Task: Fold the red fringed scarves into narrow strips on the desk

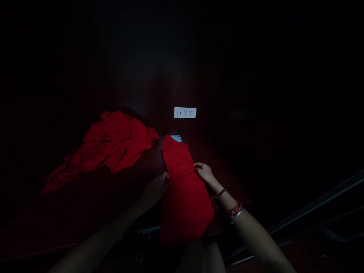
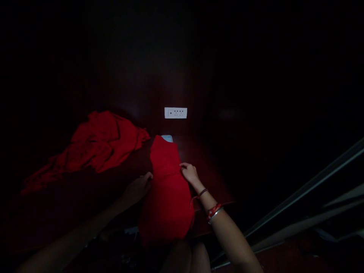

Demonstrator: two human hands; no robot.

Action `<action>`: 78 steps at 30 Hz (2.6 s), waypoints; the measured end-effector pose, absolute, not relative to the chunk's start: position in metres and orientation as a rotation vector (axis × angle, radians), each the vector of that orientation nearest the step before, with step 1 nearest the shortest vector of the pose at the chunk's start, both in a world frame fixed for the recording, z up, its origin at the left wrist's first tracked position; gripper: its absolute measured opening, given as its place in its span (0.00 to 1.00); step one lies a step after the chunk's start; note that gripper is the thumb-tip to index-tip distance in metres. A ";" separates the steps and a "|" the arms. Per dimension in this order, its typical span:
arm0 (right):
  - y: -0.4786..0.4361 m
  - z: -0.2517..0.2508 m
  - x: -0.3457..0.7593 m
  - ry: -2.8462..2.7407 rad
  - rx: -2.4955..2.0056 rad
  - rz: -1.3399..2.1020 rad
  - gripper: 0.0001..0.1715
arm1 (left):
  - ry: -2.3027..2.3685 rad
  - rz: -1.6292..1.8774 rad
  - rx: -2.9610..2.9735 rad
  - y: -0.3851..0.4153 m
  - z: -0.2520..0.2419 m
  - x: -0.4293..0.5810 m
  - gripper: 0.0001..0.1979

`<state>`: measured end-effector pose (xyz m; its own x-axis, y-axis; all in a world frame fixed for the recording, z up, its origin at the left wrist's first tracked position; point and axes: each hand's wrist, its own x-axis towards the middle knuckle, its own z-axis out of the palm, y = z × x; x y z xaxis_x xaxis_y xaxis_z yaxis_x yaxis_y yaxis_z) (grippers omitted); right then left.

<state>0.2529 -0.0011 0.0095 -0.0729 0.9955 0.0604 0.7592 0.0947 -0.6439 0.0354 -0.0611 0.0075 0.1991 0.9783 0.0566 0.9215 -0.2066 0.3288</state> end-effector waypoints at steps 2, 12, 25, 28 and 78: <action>-0.006 0.017 0.252 -2.054 -1.706 0.578 0.25 | 1.835 0.431 2.263 -0.062 0.009 0.038 0.07; -0.021 0.006 0.239 -2.369 -1.663 0.265 0.29 | 1.768 0.541 2.531 -0.039 0.001 0.049 0.10; 0.010 -0.005 0.236 -2.023 -1.520 0.298 0.25 | 2.012 0.688 2.439 -0.025 -0.002 0.058 0.20; 0.012 -0.010 0.240 -2.006 -1.446 0.334 0.27 | 1.914 0.623 2.535 -0.025 -0.009 0.051 0.23; 0.148 0.055 0.176 -2.333 -1.482 0.235 0.15 | 1.787 1.015 1.452 0.134 0.008 0.006 0.17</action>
